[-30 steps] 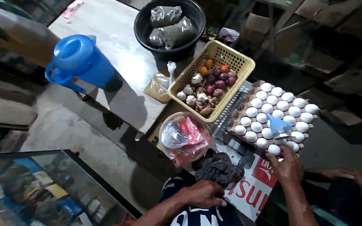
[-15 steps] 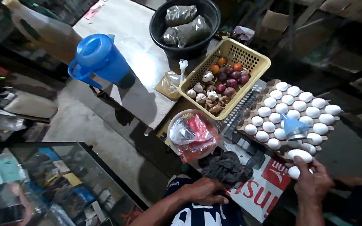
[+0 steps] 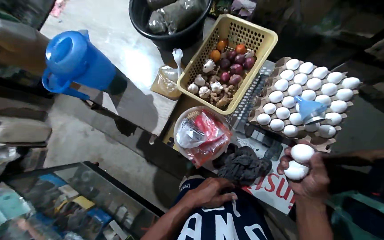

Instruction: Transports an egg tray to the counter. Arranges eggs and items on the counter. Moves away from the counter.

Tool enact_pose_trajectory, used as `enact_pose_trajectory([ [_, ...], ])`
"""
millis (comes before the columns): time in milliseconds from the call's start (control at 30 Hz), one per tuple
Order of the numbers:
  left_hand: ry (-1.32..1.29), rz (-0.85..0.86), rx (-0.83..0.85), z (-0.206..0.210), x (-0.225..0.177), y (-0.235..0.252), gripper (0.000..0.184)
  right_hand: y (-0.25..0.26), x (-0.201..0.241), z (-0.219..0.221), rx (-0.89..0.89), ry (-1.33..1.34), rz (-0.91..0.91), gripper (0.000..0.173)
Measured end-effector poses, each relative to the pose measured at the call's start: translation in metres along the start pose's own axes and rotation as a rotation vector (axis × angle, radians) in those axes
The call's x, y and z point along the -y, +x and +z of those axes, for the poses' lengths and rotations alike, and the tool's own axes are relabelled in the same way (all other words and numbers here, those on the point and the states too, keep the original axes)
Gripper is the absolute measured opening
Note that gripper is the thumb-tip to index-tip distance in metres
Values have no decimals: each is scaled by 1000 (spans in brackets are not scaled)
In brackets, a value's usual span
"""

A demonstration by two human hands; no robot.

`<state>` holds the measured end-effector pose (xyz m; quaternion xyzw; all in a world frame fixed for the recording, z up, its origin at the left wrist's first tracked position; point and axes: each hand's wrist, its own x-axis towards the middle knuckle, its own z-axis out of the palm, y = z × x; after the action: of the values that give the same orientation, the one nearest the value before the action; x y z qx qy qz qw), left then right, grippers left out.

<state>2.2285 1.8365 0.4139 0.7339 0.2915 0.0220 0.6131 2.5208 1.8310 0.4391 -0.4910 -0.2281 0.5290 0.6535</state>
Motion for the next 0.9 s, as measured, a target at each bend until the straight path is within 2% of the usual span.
enact_pose_trajectory([
  [167, 32, 71, -27, -46, 21, -44, 42, -15, -25, 64, -47, -68, 11, 49],
  [367, 16, 120, -152, -95, 59, -92, 41, -17, -51, 136, 40, -33, -36, 49],
  [500, -11, 103, -116, -112, 74, -109, 40, -23, -67, 168, 6, -43, -50, 44],
  [600, -35, 131, -159, -117, 84, -109, 38, -26, -69, 182, -64, -77, -41, 41],
  [733, -72, 265, -472, -137, 83, -107, 32, -24, -62, 180, -125, -171, -21, 40],
  [900, 130, 232, -844, -185, 100, -95, 37, -9, -54, 179, -154, -162, -49, 40],
])
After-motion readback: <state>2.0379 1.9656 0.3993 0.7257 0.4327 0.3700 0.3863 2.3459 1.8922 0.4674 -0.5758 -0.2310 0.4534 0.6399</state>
